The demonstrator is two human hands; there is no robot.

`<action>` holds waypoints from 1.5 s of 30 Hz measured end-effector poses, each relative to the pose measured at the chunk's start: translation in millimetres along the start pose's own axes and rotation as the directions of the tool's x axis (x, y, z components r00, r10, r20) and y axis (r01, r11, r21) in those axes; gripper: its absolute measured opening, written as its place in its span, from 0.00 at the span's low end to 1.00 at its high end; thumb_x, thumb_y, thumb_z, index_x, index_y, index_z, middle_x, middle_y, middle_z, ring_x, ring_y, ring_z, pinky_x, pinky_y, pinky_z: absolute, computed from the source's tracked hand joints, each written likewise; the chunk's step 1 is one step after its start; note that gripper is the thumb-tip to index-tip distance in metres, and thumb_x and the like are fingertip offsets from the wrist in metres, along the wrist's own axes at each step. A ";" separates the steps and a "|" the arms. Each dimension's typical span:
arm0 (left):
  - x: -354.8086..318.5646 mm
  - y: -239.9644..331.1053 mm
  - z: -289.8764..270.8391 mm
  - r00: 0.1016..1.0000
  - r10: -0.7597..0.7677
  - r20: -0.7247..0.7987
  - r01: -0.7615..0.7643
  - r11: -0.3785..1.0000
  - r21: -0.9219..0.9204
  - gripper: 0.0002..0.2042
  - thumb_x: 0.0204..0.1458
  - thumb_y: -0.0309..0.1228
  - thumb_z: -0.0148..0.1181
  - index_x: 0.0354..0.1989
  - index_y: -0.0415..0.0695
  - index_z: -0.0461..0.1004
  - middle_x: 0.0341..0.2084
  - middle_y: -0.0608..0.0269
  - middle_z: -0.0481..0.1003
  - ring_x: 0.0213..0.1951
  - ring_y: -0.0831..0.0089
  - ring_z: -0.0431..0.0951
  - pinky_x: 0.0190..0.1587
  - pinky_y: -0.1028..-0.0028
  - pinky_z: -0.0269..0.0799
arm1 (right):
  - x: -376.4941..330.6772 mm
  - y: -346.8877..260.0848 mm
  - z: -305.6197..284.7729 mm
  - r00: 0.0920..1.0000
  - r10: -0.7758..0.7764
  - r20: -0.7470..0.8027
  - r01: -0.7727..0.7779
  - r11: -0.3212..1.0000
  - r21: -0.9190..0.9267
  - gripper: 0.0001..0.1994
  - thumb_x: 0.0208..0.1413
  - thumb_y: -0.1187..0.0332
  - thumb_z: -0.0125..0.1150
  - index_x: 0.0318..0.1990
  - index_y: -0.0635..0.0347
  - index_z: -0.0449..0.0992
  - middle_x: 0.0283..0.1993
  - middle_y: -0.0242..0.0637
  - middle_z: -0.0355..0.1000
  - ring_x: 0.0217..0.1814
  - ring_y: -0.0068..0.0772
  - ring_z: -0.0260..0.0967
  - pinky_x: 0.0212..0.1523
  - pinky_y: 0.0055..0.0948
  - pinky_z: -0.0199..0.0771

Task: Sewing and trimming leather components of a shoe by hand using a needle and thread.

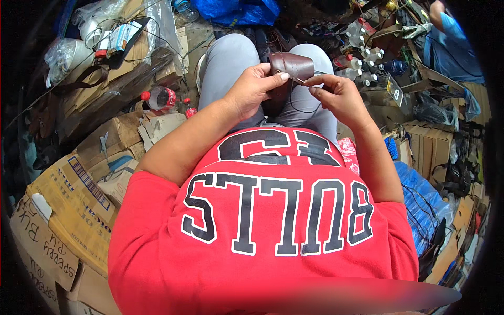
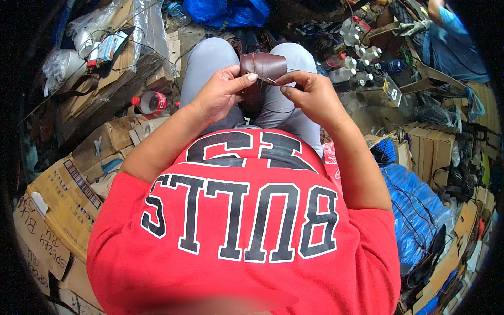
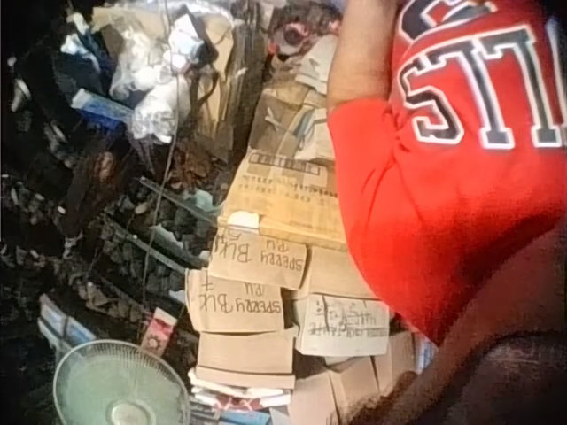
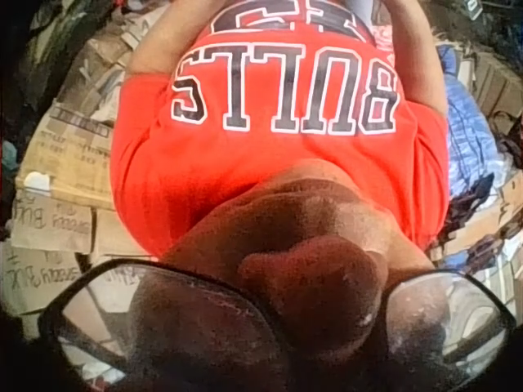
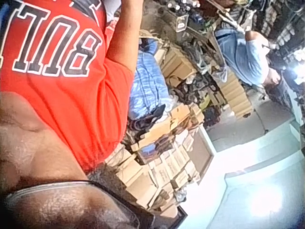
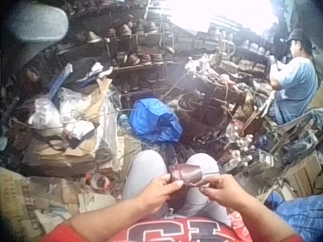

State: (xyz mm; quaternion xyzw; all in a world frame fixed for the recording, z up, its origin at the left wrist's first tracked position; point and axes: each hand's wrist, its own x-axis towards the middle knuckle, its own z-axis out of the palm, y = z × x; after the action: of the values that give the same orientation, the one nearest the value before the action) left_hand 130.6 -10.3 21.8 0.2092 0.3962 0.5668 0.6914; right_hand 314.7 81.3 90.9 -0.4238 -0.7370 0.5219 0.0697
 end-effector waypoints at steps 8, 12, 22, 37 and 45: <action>-0.5 -0.6 2.0 0.999 0.030 0.031 -0.033 0.997 0.074 0.13 0.54 0.31 0.57 0.47 0.43 0.72 0.38 0.68 0.75 0.40 0.79 0.73 0.46 0.74 0.67 | -0.1 -11.8 1.0 0.977 -0.215 -0.017 0.186 0.878 -0.440 0.09 0.48 0.69 0.59 0.36 0.61 0.78 0.23 0.38 0.73 0.20 0.25 0.66 0.27 0.25 0.68; 0.5 0.0 -0.5 1.000 -0.011 0.004 0.011 1.000 0.013 0.13 0.54 0.31 0.57 0.47 0.44 0.72 0.38 0.67 0.75 0.40 0.78 0.74 0.47 0.72 0.67 | 5.5 9.0 -2.6 0.996 0.056 0.067 -0.058 0.998 0.035 0.08 0.50 0.70 0.60 0.37 0.61 0.79 0.25 0.29 0.72 0.23 0.20 0.65 0.28 0.21 0.66; 3.4 -6.0 -14.8 0.993 -0.068 0.092 0.078 0.992 -0.102 0.13 0.54 0.31 0.55 0.48 0.46 0.71 0.36 0.67 0.76 0.37 0.76 0.74 0.45 0.69 0.68 | 21.0 29.4 4.8 0.994 -0.022 0.111 -0.007 0.967 0.255 0.07 0.50 0.71 0.63 0.37 0.62 0.79 0.29 0.24 0.72 0.29 0.13 0.63 0.31 0.16 0.64; 6.8 -15.3 -22.0 0.992 -0.074 0.104 0.100 0.955 -0.278 0.12 0.56 0.33 0.53 0.46 0.44 0.71 0.39 0.64 0.76 0.42 0.73 0.75 0.49 0.67 0.67 | 38.5 31.4 4.1 0.967 -0.235 0.102 0.222 0.967 0.121 0.07 0.46 0.74 0.66 0.34 0.64 0.78 0.33 0.28 0.70 0.39 0.17 0.65 0.39 0.18 0.64; 6.5 -17.5 -17.6 0.997 -0.041 0.059 0.055 0.961 -0.270 0.11 0.56 0.32 0.53 0.47 0.45 0.71 0.39 0.64 0.76 0.42 0.73 0.75 0.48 0.66 0.69 | 38.4 36.8 25.2 0.980 -0.180 0.088 0.128 0.901 0.415 0.06 0.50 0.72 0.64 0.34 0.62 0.76 0.31 0.24 0.71 0.34 0.14 0.64 0.37 0.16 0.63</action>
State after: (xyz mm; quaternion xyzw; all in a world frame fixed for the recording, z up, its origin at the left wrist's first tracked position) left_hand 127.9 -11.7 -3.7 0.1178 0.3012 0.5930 0.7374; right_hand 297.1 93.8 36.1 -0.3071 -0.6462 0.6821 0.1514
